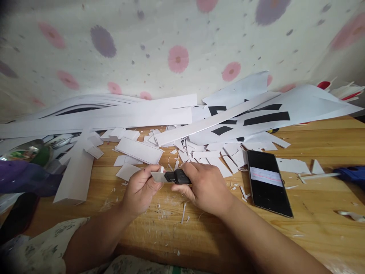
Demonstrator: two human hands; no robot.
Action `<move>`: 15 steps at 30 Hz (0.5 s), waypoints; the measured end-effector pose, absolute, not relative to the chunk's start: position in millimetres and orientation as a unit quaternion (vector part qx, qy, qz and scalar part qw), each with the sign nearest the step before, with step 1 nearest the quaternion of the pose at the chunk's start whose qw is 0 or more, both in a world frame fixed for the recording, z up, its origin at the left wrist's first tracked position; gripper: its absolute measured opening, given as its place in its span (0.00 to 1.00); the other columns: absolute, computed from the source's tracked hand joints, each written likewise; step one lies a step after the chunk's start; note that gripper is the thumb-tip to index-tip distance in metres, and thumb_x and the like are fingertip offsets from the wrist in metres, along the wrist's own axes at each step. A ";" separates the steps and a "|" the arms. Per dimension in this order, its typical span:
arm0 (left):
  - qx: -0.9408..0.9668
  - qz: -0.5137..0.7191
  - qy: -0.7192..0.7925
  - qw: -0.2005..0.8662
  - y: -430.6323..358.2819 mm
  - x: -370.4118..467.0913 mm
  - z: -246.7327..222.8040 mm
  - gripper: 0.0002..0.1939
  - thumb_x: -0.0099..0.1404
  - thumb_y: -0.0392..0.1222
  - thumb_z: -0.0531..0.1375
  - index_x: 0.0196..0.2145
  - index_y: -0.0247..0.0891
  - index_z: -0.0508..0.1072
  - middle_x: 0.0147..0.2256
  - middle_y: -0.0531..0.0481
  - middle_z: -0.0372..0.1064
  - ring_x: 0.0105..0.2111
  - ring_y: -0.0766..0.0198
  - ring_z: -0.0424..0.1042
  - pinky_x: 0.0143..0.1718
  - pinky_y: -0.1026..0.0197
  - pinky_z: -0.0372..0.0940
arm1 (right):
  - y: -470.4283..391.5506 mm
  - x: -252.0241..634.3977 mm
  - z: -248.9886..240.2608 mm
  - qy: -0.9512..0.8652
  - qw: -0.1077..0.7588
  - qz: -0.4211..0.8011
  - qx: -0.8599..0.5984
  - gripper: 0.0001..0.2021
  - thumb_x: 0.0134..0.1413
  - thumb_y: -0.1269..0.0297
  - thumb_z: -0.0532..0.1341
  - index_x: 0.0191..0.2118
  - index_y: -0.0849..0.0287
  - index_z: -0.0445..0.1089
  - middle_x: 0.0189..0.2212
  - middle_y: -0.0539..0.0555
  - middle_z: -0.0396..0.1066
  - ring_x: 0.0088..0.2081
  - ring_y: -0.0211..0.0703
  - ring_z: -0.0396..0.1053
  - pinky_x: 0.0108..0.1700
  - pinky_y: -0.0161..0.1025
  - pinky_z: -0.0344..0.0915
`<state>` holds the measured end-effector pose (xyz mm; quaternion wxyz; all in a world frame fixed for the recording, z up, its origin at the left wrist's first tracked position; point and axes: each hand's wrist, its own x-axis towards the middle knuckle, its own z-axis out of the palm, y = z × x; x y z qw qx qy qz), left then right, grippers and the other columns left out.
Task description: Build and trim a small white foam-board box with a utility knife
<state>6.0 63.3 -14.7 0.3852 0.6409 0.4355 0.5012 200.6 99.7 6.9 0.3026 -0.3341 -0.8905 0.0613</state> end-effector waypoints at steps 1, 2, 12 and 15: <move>0.642 0.500 0.436 0.384 63.1 6.3 -14.5 0.14 0.67 0.51 0.54 0.38 0.37 0.70 0.23 0.56 0.58 0.21 0.71 0.55 0.23 0.66 0.54 | 99.6 200.5 6.7 -0.891 0.303 0.060 -0.334 0.27 0.61 0.42 0.43 0.30 0.61 0.65 0.20 0.52 0.67 0.19 0.37 0.62 0.23 0.34 0.52; 0.643 0.499 0.439 0.381 62.7 6.5 -13.9 0.15 0.67 0.51 0.53 0.38 0.37 0.70 0.23 0.56 0.58 0.21 0.71 0.56 0.23 0.66 0.54 | 99.9 200.6 6.2 -0.891 0.303 0.058 -0.334 0.28 0.61 0.42 0.43 0.29 0.61 0.65 0.20 0.52 0.67 0.19 0.38 0.62 0.23 0.34 0.52; 0.665 0.517 0.448 0.298 55.5 7.7 3.5 0.11 0.67 0.47 0.54 0.35 0.37 0.71 0.24 0.54 0.64 0.23 0.69 0.62 0.27 0.65 0.59 | 115.0 213.6 2.1 -0.846 0.259 0.082 -0.460 0.29 0.59 0.38 0.40 0.30 0.58 0.63 0.17 0.51 0.65 0.19 0.41 0.62 0.22 0.34 0.52; 0.677 0.506 0.454 0.282 59.7 6.2 2.5 0.12 0.66 0.47 0.55 0.33 0.36 0.71 0.24 0.53 0.65 0.25 0.68 0.63 0.27 0.65 0.59 | 106.5 207.9 7.0 -0.862 0.294 0.118 -0.396 0.27 0.60 0.39 0.43 0.31 0.58 0.63 0.18 0.50 0.66 0.19 0.39 0.62 0.23 0.33 0.54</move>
